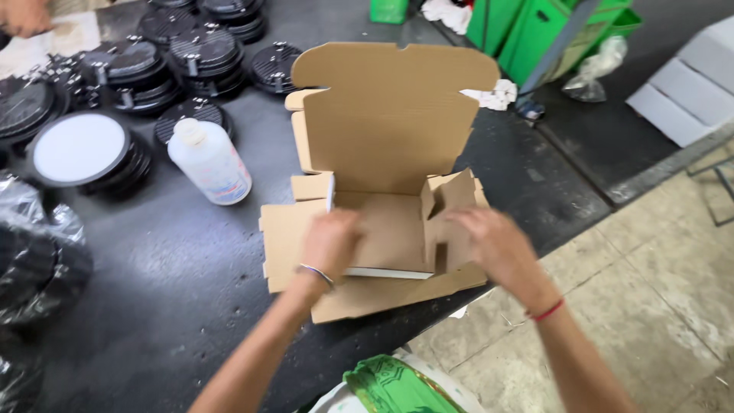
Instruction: The person folds flat cardboard sheets into small white boxes, inserts plastic-wrapped black circular items, and closes the boxes. The finished boxes are stacked on the table. The process is repeated multiple times.
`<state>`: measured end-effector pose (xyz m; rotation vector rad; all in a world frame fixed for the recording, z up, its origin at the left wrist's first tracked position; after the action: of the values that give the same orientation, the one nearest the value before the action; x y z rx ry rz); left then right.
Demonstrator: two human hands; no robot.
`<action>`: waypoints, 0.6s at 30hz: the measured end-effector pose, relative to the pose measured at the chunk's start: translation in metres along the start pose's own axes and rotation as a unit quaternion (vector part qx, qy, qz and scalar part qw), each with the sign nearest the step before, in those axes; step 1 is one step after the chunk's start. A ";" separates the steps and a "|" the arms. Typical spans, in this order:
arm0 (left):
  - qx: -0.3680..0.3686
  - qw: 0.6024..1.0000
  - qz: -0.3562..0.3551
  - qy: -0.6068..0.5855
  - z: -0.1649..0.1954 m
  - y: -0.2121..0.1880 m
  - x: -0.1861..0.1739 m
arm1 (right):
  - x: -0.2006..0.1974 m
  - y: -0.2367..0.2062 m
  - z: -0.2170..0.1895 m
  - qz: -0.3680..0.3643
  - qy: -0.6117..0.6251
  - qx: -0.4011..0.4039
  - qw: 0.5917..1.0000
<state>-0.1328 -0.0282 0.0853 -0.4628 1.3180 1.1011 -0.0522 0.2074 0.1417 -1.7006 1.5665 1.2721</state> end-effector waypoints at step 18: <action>0.011 0.986 0.132 0.106 -0.016 -0.051 -0.031 | 0.033 -0.020 0.002 -0.087 -0.062 -0.049 0.993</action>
<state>-0.0948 -0.0762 0.0945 -0.4055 1.6109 1.2803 -0.0372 0.1975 0.1071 -1.7392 1.2744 1.3574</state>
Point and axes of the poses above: each hand's wrist, its own y-axis towards the middle knuckle, its own x-axis out of the palm, z = x × y, the point moved 8 cm from there along y, towards the middle knuckle, and after that the axes turned 15 degrees about y, right-handed, at the moved point
